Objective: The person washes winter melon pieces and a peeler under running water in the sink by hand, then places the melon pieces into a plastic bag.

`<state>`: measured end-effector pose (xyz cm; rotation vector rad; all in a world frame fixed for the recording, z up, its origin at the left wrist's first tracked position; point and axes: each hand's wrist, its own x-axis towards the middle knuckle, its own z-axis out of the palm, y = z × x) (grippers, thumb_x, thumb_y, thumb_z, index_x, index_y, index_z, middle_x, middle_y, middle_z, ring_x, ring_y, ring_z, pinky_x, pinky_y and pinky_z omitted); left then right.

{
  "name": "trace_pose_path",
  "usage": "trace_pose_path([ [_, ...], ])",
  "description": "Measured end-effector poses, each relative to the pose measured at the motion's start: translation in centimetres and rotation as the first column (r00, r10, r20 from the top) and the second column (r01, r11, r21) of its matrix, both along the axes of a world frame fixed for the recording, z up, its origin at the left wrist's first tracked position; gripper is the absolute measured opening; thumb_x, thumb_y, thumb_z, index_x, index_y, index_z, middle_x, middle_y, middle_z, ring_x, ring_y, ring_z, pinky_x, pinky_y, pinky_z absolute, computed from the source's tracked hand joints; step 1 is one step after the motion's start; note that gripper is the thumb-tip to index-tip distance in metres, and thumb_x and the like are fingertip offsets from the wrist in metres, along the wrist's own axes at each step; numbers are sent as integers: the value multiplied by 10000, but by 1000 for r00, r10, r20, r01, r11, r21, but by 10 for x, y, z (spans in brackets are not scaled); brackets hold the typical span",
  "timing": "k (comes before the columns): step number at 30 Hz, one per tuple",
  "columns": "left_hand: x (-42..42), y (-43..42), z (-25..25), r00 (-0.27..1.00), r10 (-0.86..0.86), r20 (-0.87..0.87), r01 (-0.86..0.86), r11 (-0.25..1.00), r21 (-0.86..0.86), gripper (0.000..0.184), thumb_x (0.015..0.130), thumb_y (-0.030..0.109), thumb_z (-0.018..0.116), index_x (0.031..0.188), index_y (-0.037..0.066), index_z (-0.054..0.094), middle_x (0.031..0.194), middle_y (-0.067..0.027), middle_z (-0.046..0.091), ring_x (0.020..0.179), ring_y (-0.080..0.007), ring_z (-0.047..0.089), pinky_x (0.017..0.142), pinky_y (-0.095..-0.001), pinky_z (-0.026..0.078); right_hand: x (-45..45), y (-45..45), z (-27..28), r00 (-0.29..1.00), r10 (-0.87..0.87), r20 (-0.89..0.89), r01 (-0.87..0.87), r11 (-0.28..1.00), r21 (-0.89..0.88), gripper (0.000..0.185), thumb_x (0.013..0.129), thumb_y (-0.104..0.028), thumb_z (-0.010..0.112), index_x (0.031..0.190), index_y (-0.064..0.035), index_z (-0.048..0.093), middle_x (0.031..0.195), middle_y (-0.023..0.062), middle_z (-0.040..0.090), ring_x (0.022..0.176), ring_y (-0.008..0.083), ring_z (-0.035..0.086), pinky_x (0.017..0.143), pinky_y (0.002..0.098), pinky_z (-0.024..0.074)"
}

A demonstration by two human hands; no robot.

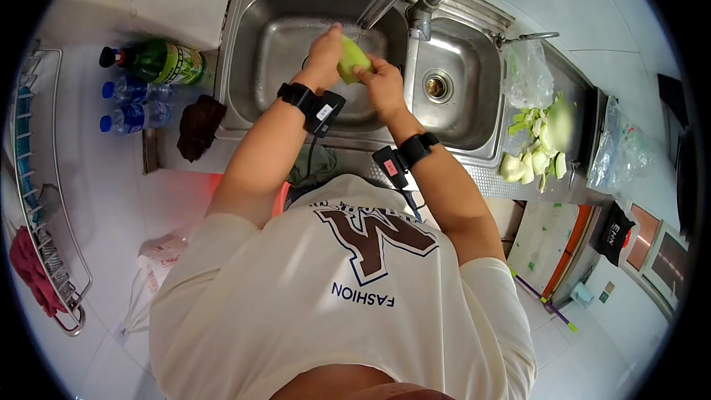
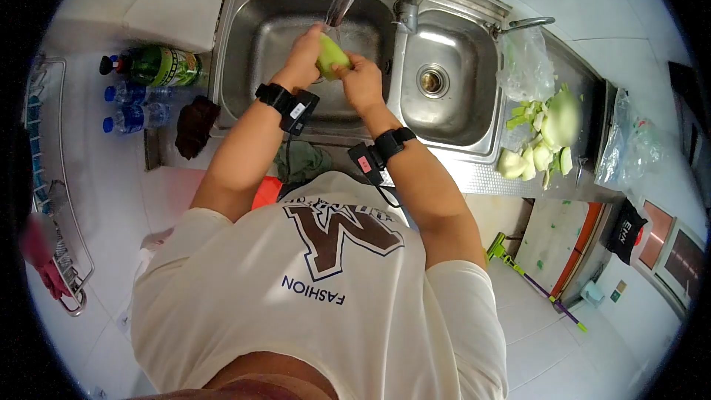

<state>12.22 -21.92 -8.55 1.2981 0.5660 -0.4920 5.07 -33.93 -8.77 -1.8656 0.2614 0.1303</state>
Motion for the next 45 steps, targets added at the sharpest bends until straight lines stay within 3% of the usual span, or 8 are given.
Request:
trace_pose_path([
  [3, -18, -8, -1, 984, 174, 25, -159, 942, -295, 416, 879, 322, 570, 1096, -28, 504, 866, -89, 574, 758, -204, 560, 736, -341, 467, 5, -4, 3, 999, -44, -25, 48, 973, 224, 335, 795, -100, 648, 1120, -25, 614, 844, 87, 671, 775, 146, 622, 740, 275, 471],
  [7, -35, -36, 24, 945, 88, 314, -130, 985, 115, 540, 848, 229, 611, 1235, 2, 309, 1041, -95, 501, 893, -205, 526, 733, -354, 467, -2, 5, 39, 995, 23, 92, 9, 945, -326, 344, 796, -123, 627, 1135, -65, 616, 996, 175, 651, 891, 295, 643, 795, 316, 483],
  [12, -1, -6, -15, 998, 61, 22, -49, 926, -375, 279, 838, 46, 589, 1084, 50, 457, 980, -94, 556, 872, -229, 568, 720, -366, 486, -6, -17, 18, 885, 248, 394, -85, 918, -389, 292, 873, -161, 565, 1149, -80, 613, 1116, 143, 625, 1029, 246, 603, 887, 289, 454],
  [18, -14, -16, 17, 996, 67, 63, -37, 917, -398, 251, 820, 69, 656, 1021, 18, 514, 869, -105, 608, 738, -209, 613, 653, -346, 510, 5, -21, 18, 972, -113, -205, 225, 695, 683, 574, 885, -161, 581, 1378, -30, 317, 1229, 122, 532, 1061, 215, 554, 859, 331, 474],
  [23, -6, -17, 22, 949, 29, 314, -60, 994, 89, 155, 862, 148, 624, 879, 2, 575, 796, -103, 627, 683, -201, 605, 653, -322, 499, -1, -2, 28, 950, 47, -310, 194, 688, 699, 449, 854, -114, 618, 1245, 3, 431, 1096, 88, 567, 974, 208, 583, 775, 355, 518],
  [31, -37, -35, 31, 847, -144, 512, 62, 983, 175, 496, 850, 189, 619, 1235, 7, 365, 1065, -124, 559, 832, -180, 585, 677, -322, 500, 25, -8, 29, 893, -299, -337, 443, 716, 539, 272, 943, -272, 500, 1037, -21, 551, 848, 74, 602, 711, 171, 610, 579, 313, 510],
  [37, -7, 3, 55, 965, -235, -114, 190, 931, -311, 401, 915, 407, 517, 990, 14, 558, 847, -106, 600, 707, -219, 600, 538, -336, 497, 4, 13, 40, 983, -107, -152, 162, 896, 413, 347, 947, -218, 481, 1182, 19, 387, 836, 109, 576, 553, 153, 570, 433, 260, 437],
  [45, -32, -24, 30, 989, -23, 149, 65, 957, -284, 321, 920, 314, 543, 1123, 70, 497, 992, -69, 593, 874, -190, 593, 711, -335, 497, 24, -14, 13, 993, -116, 0, 113, 967, -227, 362, 942, -269, 461, 1186, -4, 507, 793, 159, 646, 654, 203, 644, 574, 321, 492],
])
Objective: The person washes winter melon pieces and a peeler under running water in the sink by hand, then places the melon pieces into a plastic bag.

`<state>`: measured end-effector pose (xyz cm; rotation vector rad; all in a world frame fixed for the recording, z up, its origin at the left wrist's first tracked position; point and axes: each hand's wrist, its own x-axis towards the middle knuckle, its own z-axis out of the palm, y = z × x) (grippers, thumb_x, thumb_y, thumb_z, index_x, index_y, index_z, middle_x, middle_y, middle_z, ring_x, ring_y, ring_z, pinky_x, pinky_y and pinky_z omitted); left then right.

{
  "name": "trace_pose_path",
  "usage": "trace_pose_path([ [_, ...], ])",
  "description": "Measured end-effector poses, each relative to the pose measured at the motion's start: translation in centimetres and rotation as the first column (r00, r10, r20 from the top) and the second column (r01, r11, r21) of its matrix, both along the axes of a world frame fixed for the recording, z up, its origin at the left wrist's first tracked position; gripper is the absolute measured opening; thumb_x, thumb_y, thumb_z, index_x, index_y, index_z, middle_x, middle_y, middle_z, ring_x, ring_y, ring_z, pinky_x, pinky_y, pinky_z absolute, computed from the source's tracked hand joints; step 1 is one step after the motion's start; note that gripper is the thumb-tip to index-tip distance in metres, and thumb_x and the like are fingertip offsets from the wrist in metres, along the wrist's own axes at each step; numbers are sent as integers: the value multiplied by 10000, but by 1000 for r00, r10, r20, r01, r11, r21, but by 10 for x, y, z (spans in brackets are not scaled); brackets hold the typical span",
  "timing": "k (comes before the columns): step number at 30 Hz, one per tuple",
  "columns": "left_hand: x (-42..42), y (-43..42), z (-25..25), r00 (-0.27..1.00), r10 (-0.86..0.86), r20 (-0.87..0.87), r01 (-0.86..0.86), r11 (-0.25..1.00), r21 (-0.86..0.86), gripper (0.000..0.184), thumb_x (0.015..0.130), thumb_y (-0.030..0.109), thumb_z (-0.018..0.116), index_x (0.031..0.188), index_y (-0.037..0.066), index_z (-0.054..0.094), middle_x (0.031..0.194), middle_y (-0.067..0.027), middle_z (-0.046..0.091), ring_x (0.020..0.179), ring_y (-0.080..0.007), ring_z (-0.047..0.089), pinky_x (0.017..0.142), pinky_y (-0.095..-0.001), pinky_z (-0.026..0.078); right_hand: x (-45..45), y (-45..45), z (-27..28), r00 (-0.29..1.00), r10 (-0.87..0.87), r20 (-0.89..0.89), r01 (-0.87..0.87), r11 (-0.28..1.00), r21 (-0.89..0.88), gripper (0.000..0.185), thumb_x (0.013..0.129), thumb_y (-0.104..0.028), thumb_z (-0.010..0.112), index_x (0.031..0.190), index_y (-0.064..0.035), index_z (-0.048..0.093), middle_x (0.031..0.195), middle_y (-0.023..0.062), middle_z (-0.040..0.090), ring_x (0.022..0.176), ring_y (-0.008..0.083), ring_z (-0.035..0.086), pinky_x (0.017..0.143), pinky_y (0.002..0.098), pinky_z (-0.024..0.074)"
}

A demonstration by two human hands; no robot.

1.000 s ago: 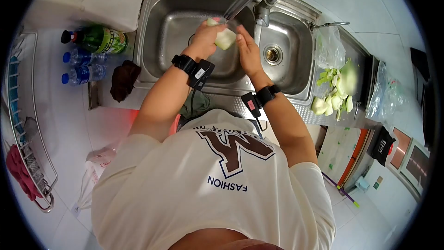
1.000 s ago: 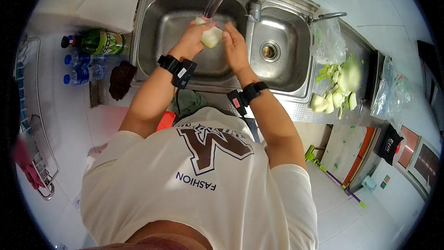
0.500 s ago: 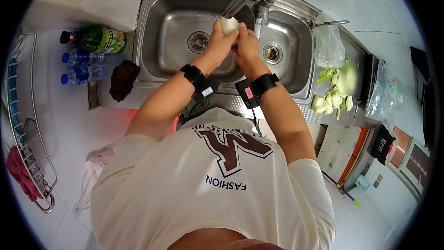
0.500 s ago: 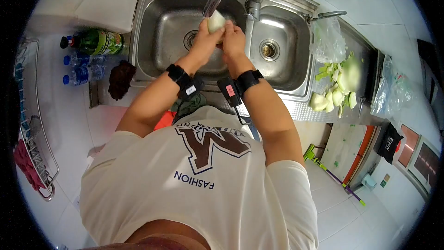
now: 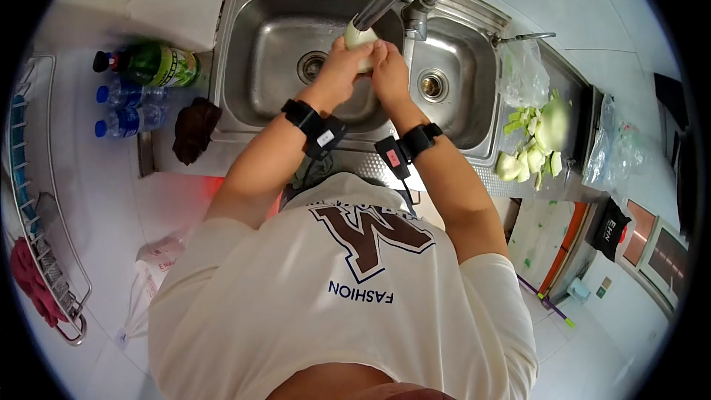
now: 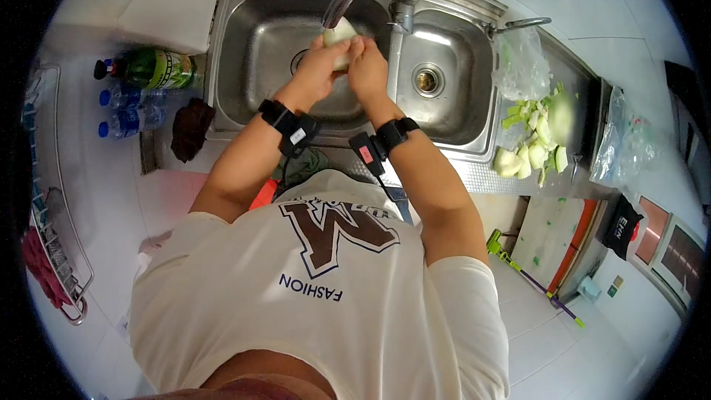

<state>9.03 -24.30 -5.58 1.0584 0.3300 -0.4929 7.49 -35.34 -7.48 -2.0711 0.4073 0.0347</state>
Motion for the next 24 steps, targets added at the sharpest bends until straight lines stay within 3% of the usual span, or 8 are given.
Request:
trace_pose_path([
  [2, 14, 13, -9, 1000, -28, -12, 27, 997, -68, 315, 906, 302, 575, 1094, 58, 515, 967, -70, 593, 864, -182, 592, 720, -330, 498, -12, 1, 16, 994, 108, -20, -109, 994, -31, 383, 938, -258, 479, 1243, -26, 482, 795, 152, 647, 694, 191, 651, 594, 312, 492],
  [5, 29, 28, -17, 981, -125, -148, 107, 986, -127, 358, 900, 331, 581, 1121, 57, 511, 1009, -77, 585, 915, -183, 578, 787, -318, 482, -27, 0, 33, 961, 273, -44, -243, 911, 334, 529, 923, -195, 537, 1390, -67, 324, 970, 89, 641, 782, 138, 617, 604, 247, 479],
  [6, 30, 28, -20, 981, -124, -149, 106, 987, -124, 358, 900, 331, 581, 1121, 57, 511, 1009, -77, 585, 915, -183, 578, 787, -318, 482, -29, -4, 30, 961, 274, -44, -244, 910, 336, 529, 923, -195, 537, 1390, -67, 324, 970, 89, 641, 782, 138, 617, 604, 247, 479],
  [8, 35, 24, -29, 988, -58, -144, 33, 985, -169, 335, 918, 250, 555, 1170, 44, 473, 1091, -97, 553, 995, -206, 562, 852, -343, 482, -33, -17, 23, 988, 154, 5, -136, 856, 498, 512, 930, -203, 528, 1384, -67, 334, 1000, 91, 636, 794, 143, 616, 606, 245, 479],
  [11, 36, 17, -31, 997, -60, -47, 42, 946, -321, 322, 924, 151, 527, 1217, 56, 433, 1165, -115, 512, 1073, -241, 537, 914, -398, 474, -38, -40, 19, 994, 61, -87, -10, 873, 488, 521, 928, -231, 533, 1375, -46, 340, 1022, 101, 632, 810, 144, 605, 645, 254, 476],
  [15, 36, 9, -24, 993, -70, -93, 35, 940, -339, 322, 919, 72, 502, 1230, 73, 419, 1190, -125, 497, 1102, -271, 528, 951, -457, 458, -47, -62, 9, 988, -3, -155, 81, 864, 497, 513, 924, -261, 537, 1349, -27, 373, 1021, 102, 627, 818, 140, 592, 688, 264, 469],
  [18, 34, 5, -17, 994, 5, -110, -39, 953, -301, 321, 923, 155, 532, 1223, 97, 433, 1173, -113, 513, 1097, -272, 530, 934, -469, 460, -53, -66, 0, 982, -12, -187, 111, 842, 528, 486, 925, -264, 533, 1320, -12, 402, 1004, 93, 627, 810, 138, 590, 689, 267, 467],
  [24, 46, 18, -20, 957, 35, -289, -84, 984, -156, 415, 895, 476, 529, 1113, 124, 502, 964, -76, 583, 845, -210, 556, 643, -285, 467, -46, -61, 1, 984, -69, -167, 155, 796, 585, 401, 915, -230, 544, 1241, -5, 482, 943, 85, 640, 743, 130, 583, 622, 239, 461],
])
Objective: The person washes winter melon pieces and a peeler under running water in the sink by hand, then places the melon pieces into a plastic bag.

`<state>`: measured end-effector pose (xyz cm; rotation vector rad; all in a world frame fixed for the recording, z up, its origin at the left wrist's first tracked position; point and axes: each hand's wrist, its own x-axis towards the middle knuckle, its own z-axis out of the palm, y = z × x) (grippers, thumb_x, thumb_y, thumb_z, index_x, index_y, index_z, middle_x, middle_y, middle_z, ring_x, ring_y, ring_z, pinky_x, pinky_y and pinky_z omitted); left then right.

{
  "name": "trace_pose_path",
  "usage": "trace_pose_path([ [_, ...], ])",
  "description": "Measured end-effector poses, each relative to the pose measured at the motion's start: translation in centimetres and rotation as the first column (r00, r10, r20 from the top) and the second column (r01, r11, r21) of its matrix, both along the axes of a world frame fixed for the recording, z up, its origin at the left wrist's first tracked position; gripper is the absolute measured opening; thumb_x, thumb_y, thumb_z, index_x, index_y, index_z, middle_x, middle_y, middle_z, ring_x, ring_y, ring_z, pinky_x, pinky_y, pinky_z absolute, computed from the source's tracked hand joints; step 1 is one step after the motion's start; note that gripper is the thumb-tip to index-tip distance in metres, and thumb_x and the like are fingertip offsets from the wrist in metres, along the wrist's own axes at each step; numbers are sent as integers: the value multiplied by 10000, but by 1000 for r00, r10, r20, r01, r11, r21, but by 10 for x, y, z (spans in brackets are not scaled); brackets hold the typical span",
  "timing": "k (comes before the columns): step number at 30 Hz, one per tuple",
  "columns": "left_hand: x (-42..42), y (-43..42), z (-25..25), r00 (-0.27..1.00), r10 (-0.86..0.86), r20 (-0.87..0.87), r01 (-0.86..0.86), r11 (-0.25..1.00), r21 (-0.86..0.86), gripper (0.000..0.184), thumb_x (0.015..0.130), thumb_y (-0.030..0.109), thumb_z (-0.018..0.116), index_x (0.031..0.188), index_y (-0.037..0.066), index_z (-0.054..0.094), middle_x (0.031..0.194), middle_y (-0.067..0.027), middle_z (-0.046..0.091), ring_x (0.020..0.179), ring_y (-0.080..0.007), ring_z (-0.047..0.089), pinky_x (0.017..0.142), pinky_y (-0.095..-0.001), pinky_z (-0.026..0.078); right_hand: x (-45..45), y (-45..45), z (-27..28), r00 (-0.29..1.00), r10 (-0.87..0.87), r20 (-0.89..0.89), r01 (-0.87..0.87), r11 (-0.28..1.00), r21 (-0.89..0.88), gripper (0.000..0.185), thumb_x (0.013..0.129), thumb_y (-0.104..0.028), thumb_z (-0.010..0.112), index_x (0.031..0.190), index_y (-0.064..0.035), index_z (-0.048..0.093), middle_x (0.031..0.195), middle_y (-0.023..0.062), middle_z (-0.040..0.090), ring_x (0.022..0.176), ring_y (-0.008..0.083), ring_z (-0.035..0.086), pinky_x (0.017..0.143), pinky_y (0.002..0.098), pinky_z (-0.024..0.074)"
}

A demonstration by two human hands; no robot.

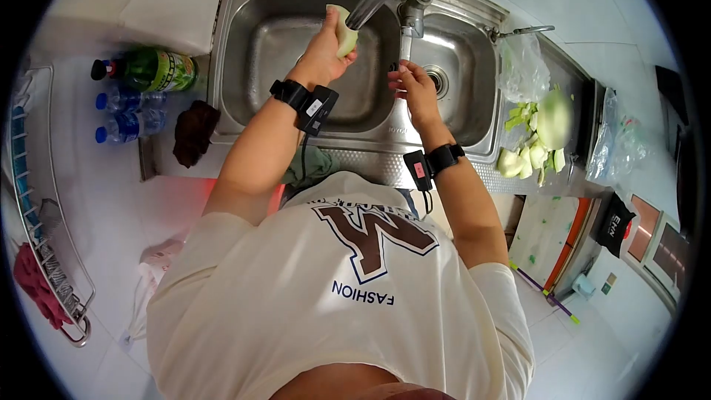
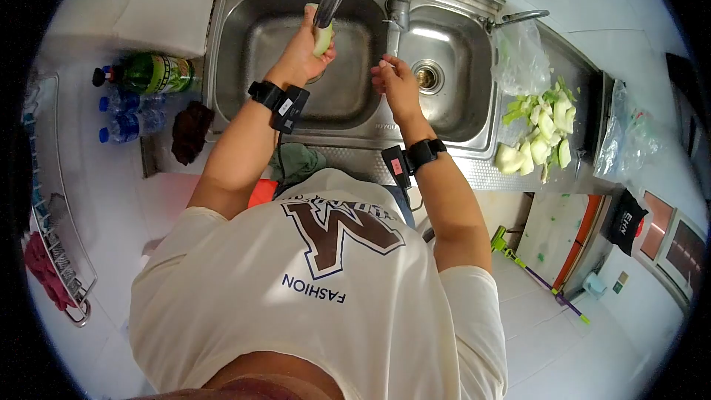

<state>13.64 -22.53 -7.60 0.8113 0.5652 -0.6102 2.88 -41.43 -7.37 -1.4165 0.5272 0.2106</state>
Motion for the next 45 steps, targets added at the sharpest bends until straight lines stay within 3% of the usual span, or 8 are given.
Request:
trace_pose_path([
  [5, 6, 0, -21, 999, -19, 35, 31, 924, -382, 365, 926, 440, 488, 1028, 92, 531, 811, -75, 580, 680, -194, 537, 580, -254, 430, 8, 8, 9, 999, 8, 37, -8, 1000, -14, 391, 914, -239, 547, 1221, -3, 496, 936, 74, 641, 757, 129, 588, 634, 242, 461],
  [16, -17, 10, -11, 991, -22, 130, 73, 914, -400, 169, 885, 177, 541, 1018, 73, 550, 1014, -100, 615, 973, -231, 593, 858, -417, 483, -10, -34, -19, 999, 13, 45, -4, 981, -196, 401, 867, -225, 564, 1197, 0, 533, 943, 92, 640, 775, 145, 605, 653, 258, 483],
  [22, -26, 34, -15, 997, 29, 65, -34, 997, 72, 335, 890, 232, 613, 1173, 91, 501, 1113, -83, 570, 1029, -213, 549, 887, -330, 449, -27, -81, -1, 999, -46, 0, 43, 927, -373, 364, 874, -212, 582, 1161, 10, 561, 966, 93, 644, 852, 165, 619, 698, 293, 502],
  [28, -44, 49, -9, 971, -182, 155, 114, 923, 369, 428, 853, 170, 657, 1198, 52, 431, 1137, -109, 529, 1046, -235, 534, 857, -355, 469, -86, -202, 9, 998, -45, -38, -6, 559, -829, 402, 793, -292, 632, 1102, -35, 621, 1034, 171, 653, 972, 311, 622, 858, 370, 474],
  [32, -56, 53, -22, 991, -68, 120, 19, 929, 369, 366, 862, 192, 646, 1154, 49, 476, 1079, -96, 560, 957, -234, 566, 805, -365, 484, -159, -270, 1, 860, -506, 59, 202, 233, -951, 428, 669, -253, 731, 986, 18, 634, 1002, 218, 636, 940, 348, 603, 851, 395, 460],
  [34, -63, 55, -32, 994, -62, 91, 25, 932, 361, 346, 865, 196, 641, 1140, 50, 491, 1070, -92, 564, 941, -233, 570, 801, -364, 486, -199, -291, -28, 756, -640, 135, 485, 409, -773, 380, 688, -167, 748, 966, 62, 627, 915, 152, 666, 783, 238, 647, 675, 342, 502],
  [37, -75, 42, -32, 998, -56, 35, 40, 937, 346, 319, 872, 203, 633, 1125, 51, 511, 1064, -86, 568, 935, -227, 573, 804, -357, 486, -209, -280, -23, 619, -738, -269, 632, 671, -386, 361, 775, -165, 704, 1052, 21, 568, 869, 122, 610, 664, 234, 586, 576, 311, 501],
  [45, -94, 18, -22, 999, 48, -2, -45, 948, 316, 366, 870, 256, 640, 1158, 70, 513, 1094, -76, 571, 989, -202, 557, 845, -349, 469, -189, -266, -3, 673, -667, -320, 712, 701, 35, 215, 869, -159, 551, 1018, -4, 540, 886, 98, 548, 728, 198, 536, 600, 285, 509],
])
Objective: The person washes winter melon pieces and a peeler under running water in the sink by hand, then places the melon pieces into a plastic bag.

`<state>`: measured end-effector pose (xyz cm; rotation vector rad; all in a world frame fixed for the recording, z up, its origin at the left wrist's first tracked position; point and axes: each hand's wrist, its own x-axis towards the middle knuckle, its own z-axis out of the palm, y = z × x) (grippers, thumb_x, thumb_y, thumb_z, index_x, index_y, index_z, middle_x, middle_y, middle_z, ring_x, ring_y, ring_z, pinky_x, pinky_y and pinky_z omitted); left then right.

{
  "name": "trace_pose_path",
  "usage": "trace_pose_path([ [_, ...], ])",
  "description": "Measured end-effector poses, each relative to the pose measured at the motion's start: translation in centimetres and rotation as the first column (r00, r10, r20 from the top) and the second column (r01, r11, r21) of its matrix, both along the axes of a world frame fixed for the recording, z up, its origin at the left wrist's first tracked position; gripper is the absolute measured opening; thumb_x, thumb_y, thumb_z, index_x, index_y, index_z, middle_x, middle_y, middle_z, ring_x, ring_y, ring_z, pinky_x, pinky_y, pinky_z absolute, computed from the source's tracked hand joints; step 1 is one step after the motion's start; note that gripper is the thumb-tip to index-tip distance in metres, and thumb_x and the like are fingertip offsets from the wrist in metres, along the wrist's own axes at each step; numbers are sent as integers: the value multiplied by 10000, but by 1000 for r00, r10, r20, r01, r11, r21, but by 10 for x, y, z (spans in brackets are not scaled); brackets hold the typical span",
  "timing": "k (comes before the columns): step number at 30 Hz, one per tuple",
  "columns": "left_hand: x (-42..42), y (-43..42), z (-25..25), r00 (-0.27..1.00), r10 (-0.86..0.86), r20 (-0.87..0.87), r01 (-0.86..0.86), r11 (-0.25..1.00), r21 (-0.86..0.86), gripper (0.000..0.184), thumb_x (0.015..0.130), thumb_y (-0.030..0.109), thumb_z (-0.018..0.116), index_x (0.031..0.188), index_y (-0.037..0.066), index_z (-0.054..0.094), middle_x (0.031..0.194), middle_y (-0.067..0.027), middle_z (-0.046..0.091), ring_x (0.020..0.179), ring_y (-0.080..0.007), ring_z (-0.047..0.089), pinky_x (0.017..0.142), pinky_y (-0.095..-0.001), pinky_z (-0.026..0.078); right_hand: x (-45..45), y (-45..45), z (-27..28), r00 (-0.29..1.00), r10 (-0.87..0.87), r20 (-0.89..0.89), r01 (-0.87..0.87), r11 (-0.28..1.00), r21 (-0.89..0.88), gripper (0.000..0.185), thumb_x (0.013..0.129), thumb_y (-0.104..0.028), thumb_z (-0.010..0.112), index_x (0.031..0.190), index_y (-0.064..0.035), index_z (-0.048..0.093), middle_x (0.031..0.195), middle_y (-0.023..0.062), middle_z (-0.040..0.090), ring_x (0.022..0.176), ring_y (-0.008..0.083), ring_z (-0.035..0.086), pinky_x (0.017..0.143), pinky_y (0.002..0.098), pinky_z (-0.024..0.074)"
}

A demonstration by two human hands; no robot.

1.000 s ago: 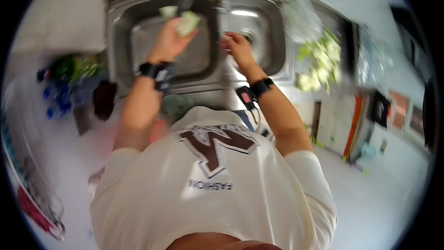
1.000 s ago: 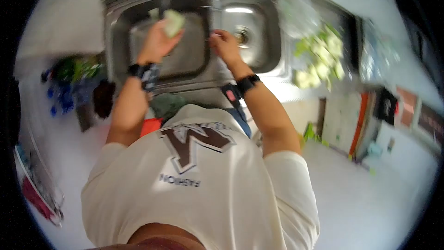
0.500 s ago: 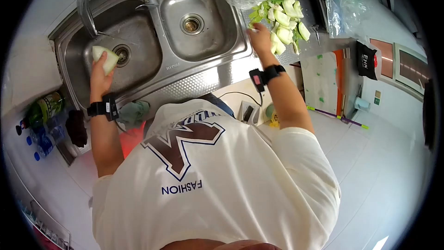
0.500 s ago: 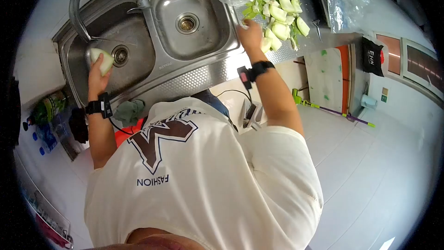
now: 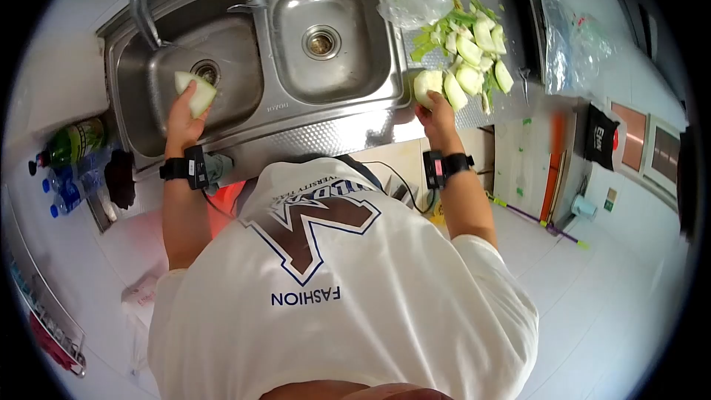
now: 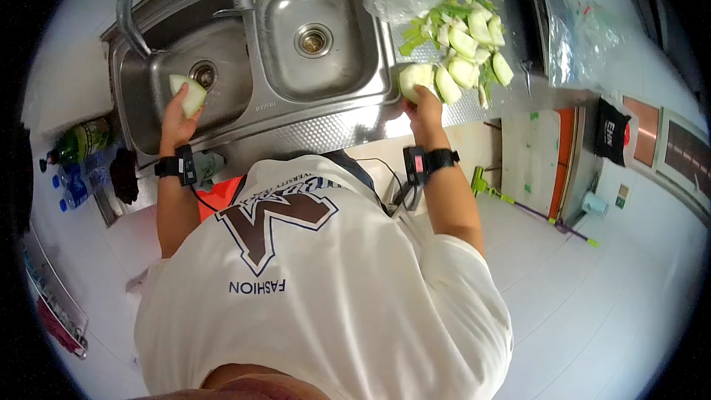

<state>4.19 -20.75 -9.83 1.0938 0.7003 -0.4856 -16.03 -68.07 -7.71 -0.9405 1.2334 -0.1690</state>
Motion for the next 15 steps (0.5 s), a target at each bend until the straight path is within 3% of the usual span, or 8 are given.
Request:
trace_pose_path([
  [1, -1, -3, 2, 1000, 22, 4, -22, 1000, 2, 366, 870, 256, 640, 1158, 70, 513, 1094, -76, 571, 989, -202, 557, 845, -349, 469, 10, 9, 14, 1000, 22, 4, -22, 1000, 2, 215, 869, -159, 551, 1018, -4, 540, 886, 98, 548, 728, 198, 536, 600, 285, 509],
  [4, 1, -1, 7, 1000, 9, 11, -7, 983, -182, 343, 872, 313, 630, 1124, 99, 540, 1028, -35, 603, 960, -181, 579, 844, -339, 472, 53, 45, 40, 921, 358, 152, -350, 933, -78, 259, 871, -197, 541, 1046, -9, 520, 921, 90, 557, 774, 180, 544, 698, 293, 502],
  [7, 6, -7, 11, 997, 66, 50, -48, 950, -309, 310, 871, 321, 628, 1085, 107, 557, 988, -32, 620, 909, -189, 599, 847, -345, 476, 116, 104, 41, 829, 478, 290, -502, 865, 12, 302, 867, -200, 546, 1096, -10, 493, 962, 92, 558, 811, 180, 555, 701, 304, 502],
  [9, 9, -10, 14, 981, -17, 193, 87, 930, -357, 274, 874, 280, 623, 1072, 101, 561, 997, -60, 620, 925, -183, 598, 846, -363, 481, 154, 151, 39, 750, 601, 277, -618, 785, -28, 356, 870, -193, 545, 1152, 9, 466, 1039, 117, 562, 848, 198, 580, 669, 313, 504],
  [11, 19, -9, 20, 965, -119, 232, 165, 969, -187, 274, 875, 168, 604, 1123, 80, 526, 1033, -85, 608, 949, -189, 596, 841, -376, 488, 187, 199, 27, 723, 622, 300, -652, 758, 1, 298, 870, -168, 555, 1101, 10, 494, 1001, 115, 580, 830, 196, 590, 636, 305, 480],
  [12, 23, -8, 20, 968, -99, 232, 141, 975, -172, 274, 875, 168, 604, 1123, 80, 526, 1033, -85, 608, 949, -189, 596, 841, -376, 488, 198, 222, 32, 675, 653, 343, -689, 725, -23, 310, 872, -164, 550, 1105, 31, 488, 997, 125, 586, 805, 192, 594, 628, 302, 481],
  [14, 30, -10, 18, 967, -7, 255, 23, 998, -60, 434, 859, 53, 566, 1272, 54, 430, 1088, -100, 587, 970, -201, 590, 827, -362, 493, 221, 256, 16, 623, 727, 287, -745, 664, -66, 312, 866, -167, 564, 1119, 2, 493, 1003, 112, 590, 805, 189, 596, 640, 305, 484],
  [15, 31, -12, 24, 967, 4, 256, 12, 998, -59, 434, 859, 53, 566, 1272, 54, 430, 1088, -100, 587, 970, -201, 590, 827, -362, 493, 229, 270, 11, 605, 754, 254, -763, 641, -87, 317, 863, -166, 571, 1129, -13, 492, 1016, 108, 588, 828, 187, 594, 658, 307, 486],
])
